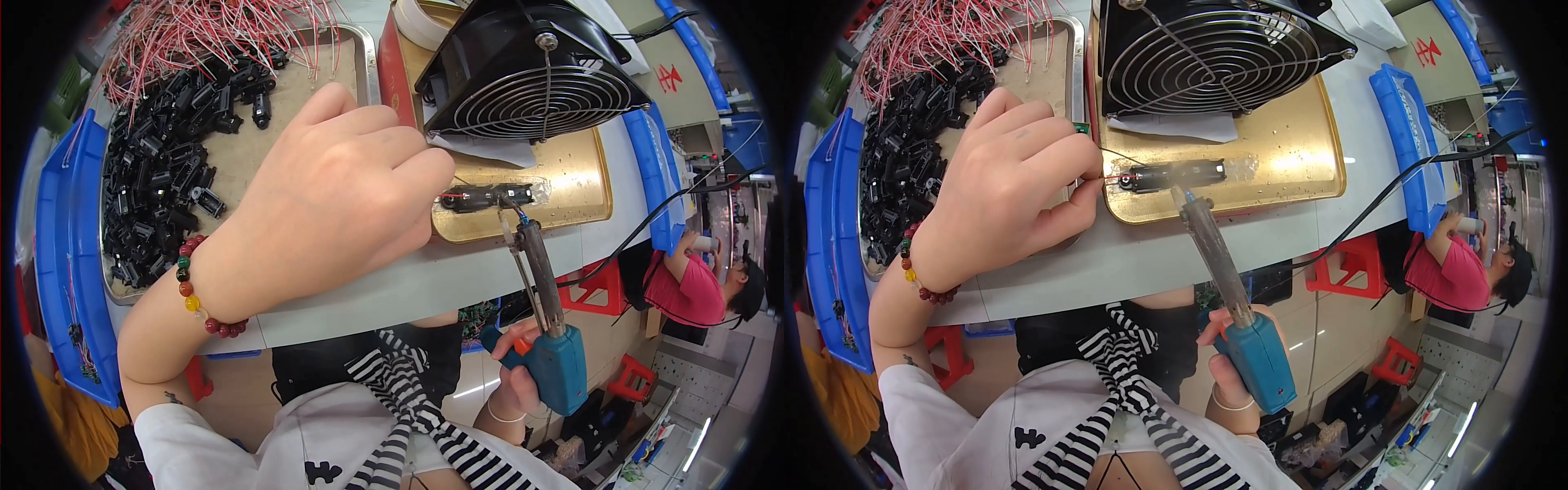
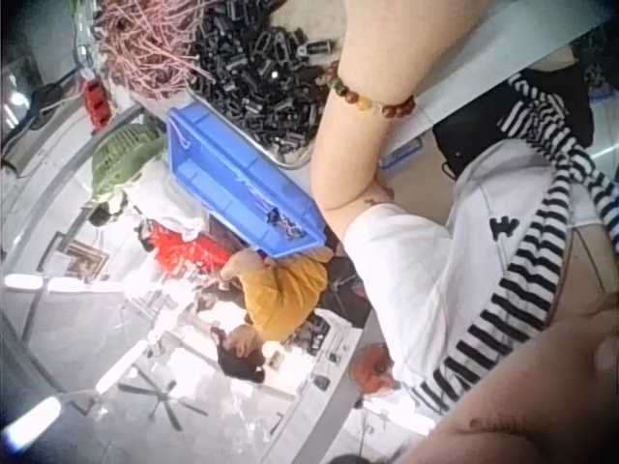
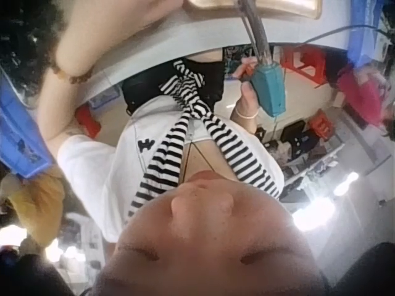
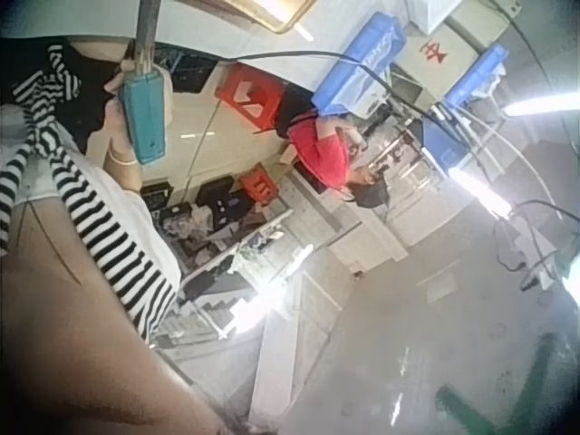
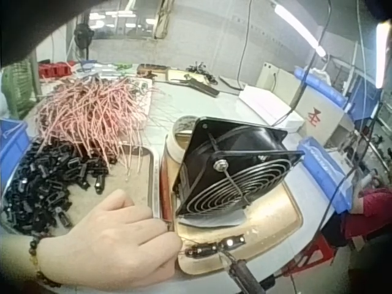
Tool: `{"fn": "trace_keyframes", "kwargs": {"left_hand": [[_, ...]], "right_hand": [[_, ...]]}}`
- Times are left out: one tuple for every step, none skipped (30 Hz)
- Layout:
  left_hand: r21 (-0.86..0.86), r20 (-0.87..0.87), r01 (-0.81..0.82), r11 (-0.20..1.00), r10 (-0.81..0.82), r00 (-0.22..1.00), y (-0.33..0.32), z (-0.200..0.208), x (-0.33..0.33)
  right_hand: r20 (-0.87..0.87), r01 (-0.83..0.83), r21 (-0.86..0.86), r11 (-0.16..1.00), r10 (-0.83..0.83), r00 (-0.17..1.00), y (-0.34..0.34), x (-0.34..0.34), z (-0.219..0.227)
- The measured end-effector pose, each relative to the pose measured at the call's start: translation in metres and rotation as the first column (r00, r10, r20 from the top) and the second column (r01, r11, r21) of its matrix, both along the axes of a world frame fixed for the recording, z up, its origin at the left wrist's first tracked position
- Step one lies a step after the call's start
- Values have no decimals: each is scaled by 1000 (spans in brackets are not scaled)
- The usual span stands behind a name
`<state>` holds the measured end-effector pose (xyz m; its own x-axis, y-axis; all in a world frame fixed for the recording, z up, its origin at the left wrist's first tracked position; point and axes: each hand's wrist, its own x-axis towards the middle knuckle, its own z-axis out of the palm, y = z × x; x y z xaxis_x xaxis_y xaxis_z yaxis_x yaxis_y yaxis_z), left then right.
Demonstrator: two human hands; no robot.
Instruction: The person solders wires and electronic components onto small circuit boards using a soldering iron at a factory workbench.
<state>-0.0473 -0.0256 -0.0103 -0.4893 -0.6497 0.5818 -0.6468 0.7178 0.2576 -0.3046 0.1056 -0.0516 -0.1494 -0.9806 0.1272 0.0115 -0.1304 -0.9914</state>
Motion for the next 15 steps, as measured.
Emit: {"fn": "trace_keyframes", "kwargs": {"left_hand": [[2,-1,-2,1000,2,1000,0,1,1],[3,-2,-5,1000,5,1000,1,2,1],[2,-4,-2,1000,2,1000,0,2,1],[2,1,-1,1000,1,1000,0,2,1],[2,7,0,1000,0,1000,0,3,2],[2,7,1,1000,-1,1000,0,2,2],[0,5,-1,1000,1,1000,0,1,2],[-3,3,-3,1000,3,1000,-1,0,1],[-3,5,-2,1000,2,1000,-1,0,1],[-10,2,-5,1000,5,1000,-1,0,1],[-17,0,-8,1000,8,1000,-1,1,1],[-18,3,-5,1000,5,1000,-1,2,1],[10,4,0,1000,0,1000,-1,3,2],[37,6,4,999,-5,1000,0,6,3],[34,12,9,999,-10,1000,0,11,4]], "right_hand": [[15,11,5,1000,-11,1000,0,1,0],[30,21,11,1000,-21,999,-1,2,1],[29,24,9,1000,-24,999,-1,0,-2],[-4,-57,-76,996,56,998,-3,-5,-7],[-44,-139,-157,978,134,990,-4,-8,-10],[-43,-137,-158,978,132,990,-2,-6,-8],[14,-65,-71,995,66,998,0,-2,-4],[65,5,19,1000,-6,998,2,0,-2],[67,6,19,1000,-7,998,2,-1,-3],[70,-15,4,1000,14,997,2,-3,-5],[73,-35,-12,999,36,997,2,-5,-6],[77,-32,-13,999,33,996,3,-5,-6],[76,-28,-11,1000,28,997,3,-6,-6],[77,-23,-10,1000,24,997,3,-7,-6],[83,-18,-14,1000,19,996,3,-8,-7]]}}
